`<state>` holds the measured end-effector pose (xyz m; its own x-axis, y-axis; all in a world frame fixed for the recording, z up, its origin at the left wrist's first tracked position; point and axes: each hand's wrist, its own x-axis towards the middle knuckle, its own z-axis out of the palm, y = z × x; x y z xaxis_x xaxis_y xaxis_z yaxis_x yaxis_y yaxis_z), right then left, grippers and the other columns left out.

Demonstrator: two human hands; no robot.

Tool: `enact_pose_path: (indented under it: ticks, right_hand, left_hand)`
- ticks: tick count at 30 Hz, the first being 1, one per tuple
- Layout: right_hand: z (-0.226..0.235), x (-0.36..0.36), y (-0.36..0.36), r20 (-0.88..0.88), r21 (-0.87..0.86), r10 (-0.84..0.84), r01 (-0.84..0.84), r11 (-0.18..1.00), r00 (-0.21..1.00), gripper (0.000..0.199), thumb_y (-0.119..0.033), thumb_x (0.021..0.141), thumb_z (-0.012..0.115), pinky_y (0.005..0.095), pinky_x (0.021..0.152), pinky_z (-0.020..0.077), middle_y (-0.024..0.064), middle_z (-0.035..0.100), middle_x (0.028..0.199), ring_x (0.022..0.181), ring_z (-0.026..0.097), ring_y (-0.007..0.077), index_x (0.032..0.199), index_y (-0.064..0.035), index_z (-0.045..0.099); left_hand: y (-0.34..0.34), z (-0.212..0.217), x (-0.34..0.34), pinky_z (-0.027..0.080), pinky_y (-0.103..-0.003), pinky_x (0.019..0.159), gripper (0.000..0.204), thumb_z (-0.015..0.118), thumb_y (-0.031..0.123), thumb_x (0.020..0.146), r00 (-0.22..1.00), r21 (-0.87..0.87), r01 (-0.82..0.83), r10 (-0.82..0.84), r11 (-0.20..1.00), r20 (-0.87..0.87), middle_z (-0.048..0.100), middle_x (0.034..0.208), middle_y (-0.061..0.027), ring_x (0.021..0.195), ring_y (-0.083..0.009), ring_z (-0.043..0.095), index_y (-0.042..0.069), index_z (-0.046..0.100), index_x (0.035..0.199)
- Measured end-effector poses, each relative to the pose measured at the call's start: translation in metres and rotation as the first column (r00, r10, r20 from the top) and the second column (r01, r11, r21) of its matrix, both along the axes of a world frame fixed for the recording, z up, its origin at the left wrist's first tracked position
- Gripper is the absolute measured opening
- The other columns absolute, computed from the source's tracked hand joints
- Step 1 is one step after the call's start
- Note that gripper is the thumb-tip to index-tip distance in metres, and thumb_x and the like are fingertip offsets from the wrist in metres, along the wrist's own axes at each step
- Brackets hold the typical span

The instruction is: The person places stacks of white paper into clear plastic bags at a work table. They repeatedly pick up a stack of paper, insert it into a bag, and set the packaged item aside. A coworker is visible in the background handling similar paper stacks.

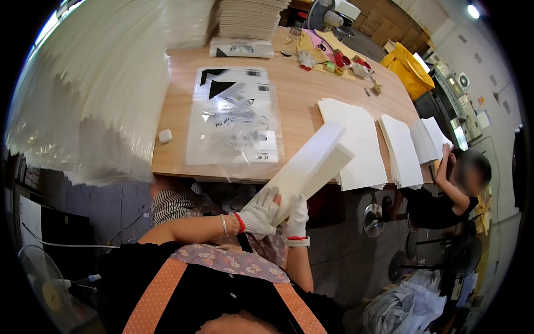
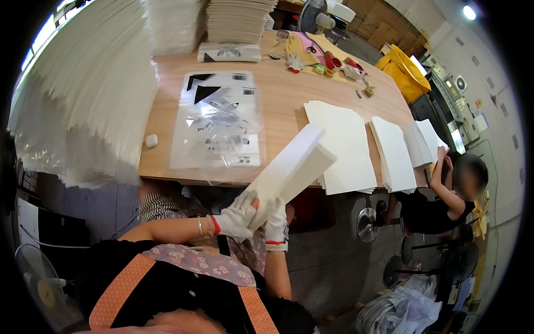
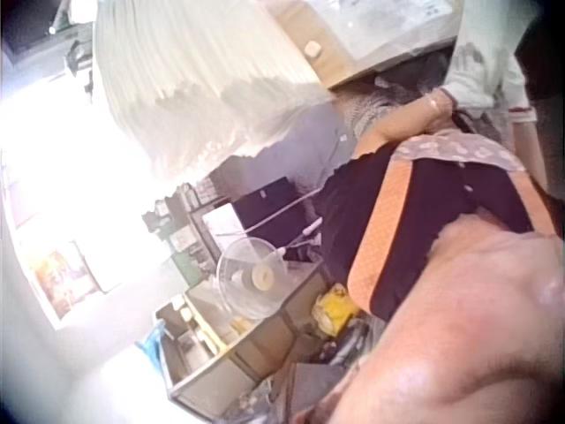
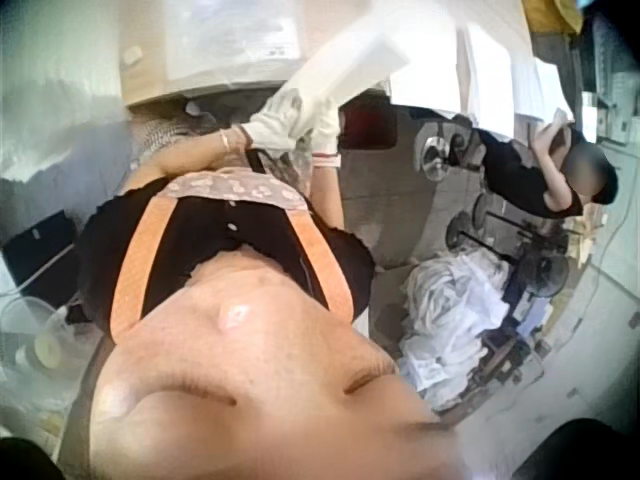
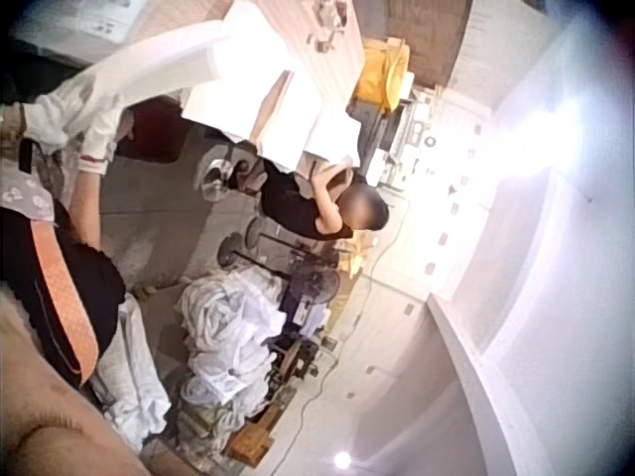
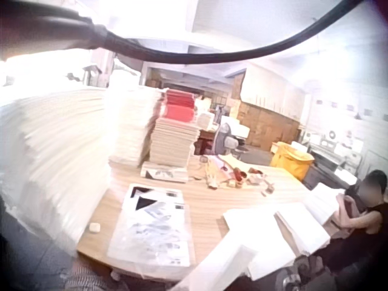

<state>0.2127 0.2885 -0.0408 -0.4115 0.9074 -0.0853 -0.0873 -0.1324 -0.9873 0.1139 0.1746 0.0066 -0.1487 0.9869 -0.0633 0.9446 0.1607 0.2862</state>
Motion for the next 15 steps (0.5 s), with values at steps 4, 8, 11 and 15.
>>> enact_pose_path:
  ticks: [4,8,11,15]
  right_hand:
    - [0.004,-0.005,0.02,0.232,0.038,0.046,-0.056,0.998,0.972,0.03,-0.014,0.082,0.063,0.0292,0.071,0.0502,0.0093,0.067,0.097,0.079,0.063,0.0184,0.11,-0.0019,0.06]
    - [0.016,-0.006,0.027,0.101,0.023,0.026,-0.029,0.999,0.995,0.022,-0.005,0.083,0.059,0.0272,0.068,0.05,0.0059,0.067,0.092,0.076,0.061,0.0137,0.105,0.0003,0.061]
    - [0.048,0.005,0.025,0.028,0.127,0.032,-0.036,0.991,0.999,0.019,-0.003,0.084,0.058,0.0255,0.068,0.0494,0.0062,0.066,0.092,0.076,0.061,0.0124,0.102,0.0011,0.06]
    - [0.086,0.026,0.015,0.147,0.405,-0.072,0.007,0.914,0.987,0.019,-0.004,0.084,0.062,0.0272,0.069,0.05,0.0069,0.065,0.092,0.077,0.061,0.0127,0.101,0.0027,0.059]
  left_hand:
    - [0.007,0.07,-0.034,0.048,-0.04,0.089,0.06,0.061,0.025,0.074,0.901,-0.225,0.17,-0.059,0.959,0.431,0.056,0.117,-0.0194,0.111,-0.0358,0.054,0.001,0.048,0.127]
    - [0.002,0.105,-0.093,0.045,-0.049,0.087,0.037,0.062,0.014,0.071,0.995,0.718,0.04,0.039,0.695,-0.094,0.053,0.113,-0.0205,0.105,-0.0413,0.051,0.007,0.063,0.108]
    - [0.015,0.117,-0.149,0.045,-0.046,0.087,0.036,0.061,0.019,0.078,0.815,0.616,-0.093,0.415,0.782,-0.404,0.057,0.109,-0.0193,0.103,-0.0358,0.055,0.009,0.062,0.113]
    - [0.04,0.094,-0.196,0.046,-0.023,0.065,0.028,0.057,0.019,0.088,0.501,0.058,-0.126,0.013,0.99,0.865,0.063,0.075,-0.0034,0.067,-0.0085,0.056,0.005,0.062,0.112]
